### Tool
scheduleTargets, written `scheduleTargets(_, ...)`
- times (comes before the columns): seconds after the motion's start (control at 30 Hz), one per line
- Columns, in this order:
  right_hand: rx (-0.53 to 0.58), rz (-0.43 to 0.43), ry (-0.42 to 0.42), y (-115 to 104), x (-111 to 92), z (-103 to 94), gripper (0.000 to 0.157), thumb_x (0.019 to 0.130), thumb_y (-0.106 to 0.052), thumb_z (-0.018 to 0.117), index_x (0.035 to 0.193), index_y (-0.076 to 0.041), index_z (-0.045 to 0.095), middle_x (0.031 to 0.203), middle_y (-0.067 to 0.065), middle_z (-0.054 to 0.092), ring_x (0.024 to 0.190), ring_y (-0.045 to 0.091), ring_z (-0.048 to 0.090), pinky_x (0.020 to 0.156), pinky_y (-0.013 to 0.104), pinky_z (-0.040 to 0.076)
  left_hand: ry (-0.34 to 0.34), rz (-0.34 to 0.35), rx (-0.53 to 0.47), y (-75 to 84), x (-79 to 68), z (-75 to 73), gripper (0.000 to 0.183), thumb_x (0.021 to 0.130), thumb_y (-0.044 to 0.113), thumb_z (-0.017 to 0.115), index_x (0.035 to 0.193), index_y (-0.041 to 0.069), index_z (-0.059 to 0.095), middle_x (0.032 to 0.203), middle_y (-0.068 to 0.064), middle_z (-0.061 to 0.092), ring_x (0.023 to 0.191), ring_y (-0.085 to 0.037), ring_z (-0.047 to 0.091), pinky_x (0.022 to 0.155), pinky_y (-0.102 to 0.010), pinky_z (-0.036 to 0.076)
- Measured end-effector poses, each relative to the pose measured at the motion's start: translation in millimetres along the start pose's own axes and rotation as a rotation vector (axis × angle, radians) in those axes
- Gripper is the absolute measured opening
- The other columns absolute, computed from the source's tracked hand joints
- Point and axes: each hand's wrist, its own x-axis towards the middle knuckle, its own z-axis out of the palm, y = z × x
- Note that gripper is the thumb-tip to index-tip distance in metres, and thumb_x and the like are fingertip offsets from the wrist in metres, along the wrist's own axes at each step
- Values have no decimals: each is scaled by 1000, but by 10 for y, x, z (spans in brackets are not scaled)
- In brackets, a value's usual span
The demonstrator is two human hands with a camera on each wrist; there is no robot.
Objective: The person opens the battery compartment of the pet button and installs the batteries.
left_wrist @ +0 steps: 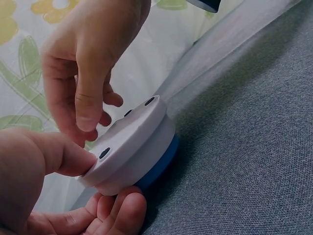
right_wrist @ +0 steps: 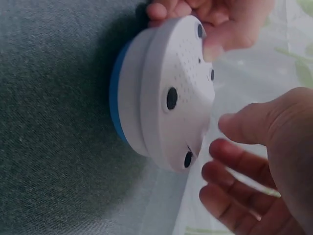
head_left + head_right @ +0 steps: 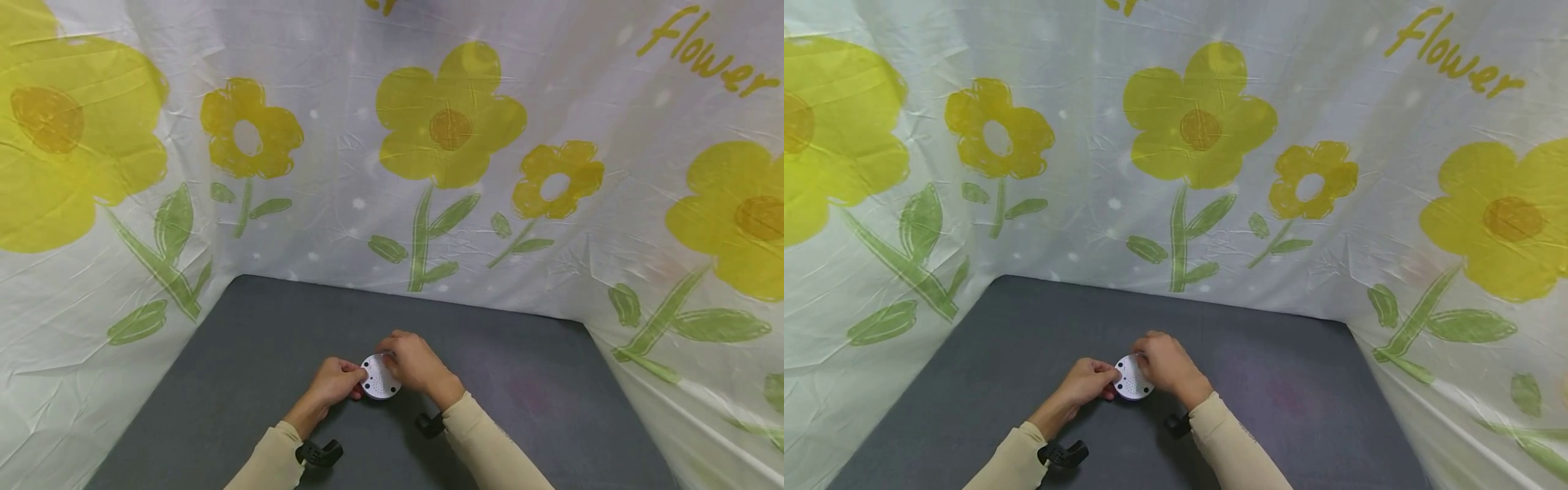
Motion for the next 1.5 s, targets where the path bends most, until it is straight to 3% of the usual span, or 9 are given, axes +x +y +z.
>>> scheduleTargets(0.1,70,98,14,49,-5,12,14,100,-9,74,110,-7,84,103,7,80,94,22,76,78,37,63,1,-2,3,-4,1,3,20,90,11,71,100,-6,77,80,-9,74,62,-12,68,61,-26,59)
scheduleTargets(0.23,197,251,-28,113,-15,61,16,103,-18,72,107,-9,85,99,5,82,89,19,75,71,31,59,-5,-6,8,0,1,1,21,91,12,71,101,-5,78,81,-8,74,62,-12,68,62,-26,58)
scheduleTargets(0.37,282,326,-66,146,-25,140,19,104,-21,71,106,-8,85,99,6,83,83,15,72,66,26,57,-15,-5,8,3,11,-5,21,92,13,71,102,-5,78,82,-8,74,64,-13,68,63,-26,58)
scheduleTargets(0.7,318,354,15,111,-34,235,17,100,-19,74,100,-8,86,95,6,83,79,11,70,62,24,56,1,-4,1,15,0,-12,18,92,10,72,100,-5,78,79,-8,74,62,-12,68,61,-26,58)
scheduleTargets(1.0,323,357,18,128,-85,265,19,103,-21,71,103,-9,86,99,6,83,83,13,73,65,25,57,1,0,1,14,-9,11,18,90,9,71,98,-6,78,78,-8,74,61,-12,67,59,-26,57)
scheduleTargets(1.13,308,359,34,187,-201,229,19,104,-22,70,106,-11,85,99,2,82,85,11,71,69,26,56,-3,-14,7,-11,-9,37,20,90,10,71,101,-6,78,80,-8,75,62,-13,68,61,-26,59)
scheduleTargets(1.3,362,426,39,283,-413,146,20,107,-25,68,109,-12,84,89,-3,78,73,6,65,65,27,54,-4,-9,5,-31,-6,43,22,91,10,71,104,-7,77,81,-9,75,63,-13,69,62,-27,60)
scheduleTargets(1.5,451,449,20,323,-596,98,22,107,-26,68,97,-12,81,74,-5,71,64,6,63,57,25,50,8,-5,1,22,8,23,23,91,9,72,104,-9,78,82,-10,76,63,-14,69,62,-28,60)
